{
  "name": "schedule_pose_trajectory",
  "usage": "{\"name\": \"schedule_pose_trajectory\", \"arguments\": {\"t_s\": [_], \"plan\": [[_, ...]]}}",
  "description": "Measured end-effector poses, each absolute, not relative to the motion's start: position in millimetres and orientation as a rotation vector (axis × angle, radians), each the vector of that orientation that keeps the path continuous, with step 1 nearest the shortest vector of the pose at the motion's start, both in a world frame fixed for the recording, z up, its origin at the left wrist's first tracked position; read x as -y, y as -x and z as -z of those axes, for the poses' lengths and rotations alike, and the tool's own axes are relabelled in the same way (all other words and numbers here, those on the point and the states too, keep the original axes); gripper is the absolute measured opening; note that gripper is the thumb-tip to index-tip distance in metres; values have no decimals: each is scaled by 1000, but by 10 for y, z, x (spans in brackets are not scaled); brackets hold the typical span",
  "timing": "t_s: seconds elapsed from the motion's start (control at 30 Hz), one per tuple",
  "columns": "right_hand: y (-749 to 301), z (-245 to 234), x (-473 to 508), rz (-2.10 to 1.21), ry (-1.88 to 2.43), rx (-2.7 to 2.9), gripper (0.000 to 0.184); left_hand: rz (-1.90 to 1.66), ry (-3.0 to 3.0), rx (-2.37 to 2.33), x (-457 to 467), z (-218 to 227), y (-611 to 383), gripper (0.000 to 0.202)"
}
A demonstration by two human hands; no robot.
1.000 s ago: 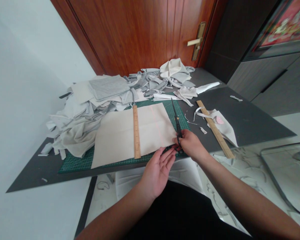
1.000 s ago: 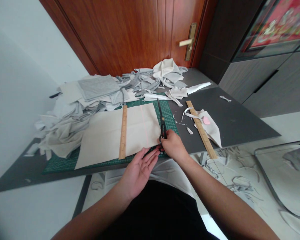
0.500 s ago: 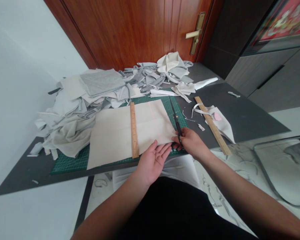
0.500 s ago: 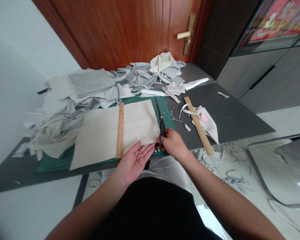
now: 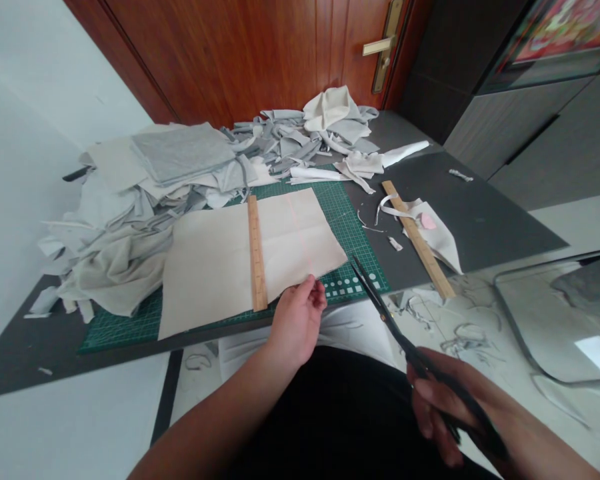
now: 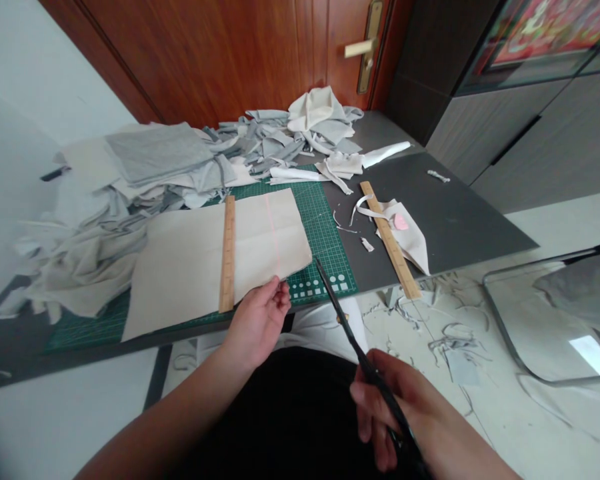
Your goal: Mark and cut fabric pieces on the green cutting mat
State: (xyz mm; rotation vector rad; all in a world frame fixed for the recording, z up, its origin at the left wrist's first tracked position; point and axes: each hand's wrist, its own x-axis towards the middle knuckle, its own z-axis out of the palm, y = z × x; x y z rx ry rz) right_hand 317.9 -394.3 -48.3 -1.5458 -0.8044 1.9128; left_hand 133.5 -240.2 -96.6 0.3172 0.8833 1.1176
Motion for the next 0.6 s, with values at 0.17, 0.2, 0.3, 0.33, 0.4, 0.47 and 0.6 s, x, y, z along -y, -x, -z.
{"name": "schedule_pose_trajectory", "arguments": {"t_s": [0.17,0.2,0.3,0.33,0.4,0.47,0.6], "plan": [[-3131,464,3975,-1955,1629,838,65,-1001,-386,-908,2390,959,-1344,21],[-3117,479,3947,-1949,1633,841,65,-988,-397,-912,2389,957,-1345,22],[-3070,538,3859,-1955,1605,852,61,-967,-414,-926,2387,958,-1350,24],[-3058,556,3837,-1963,1589,854,59,-959,-419,-932,2386,960,-1354,24],[-3040,582,3807,-1976,1556,855,55,-953,-431,-944,2385,961,-1366,25],[-3029,593,3788,-1980,1541,857,52,-951,-446,-946,2385,960,-1382,25],[-3007,617,3759,-1988,1537,853,51,-929,-493,-956,2396,947,-1403,25]]}}
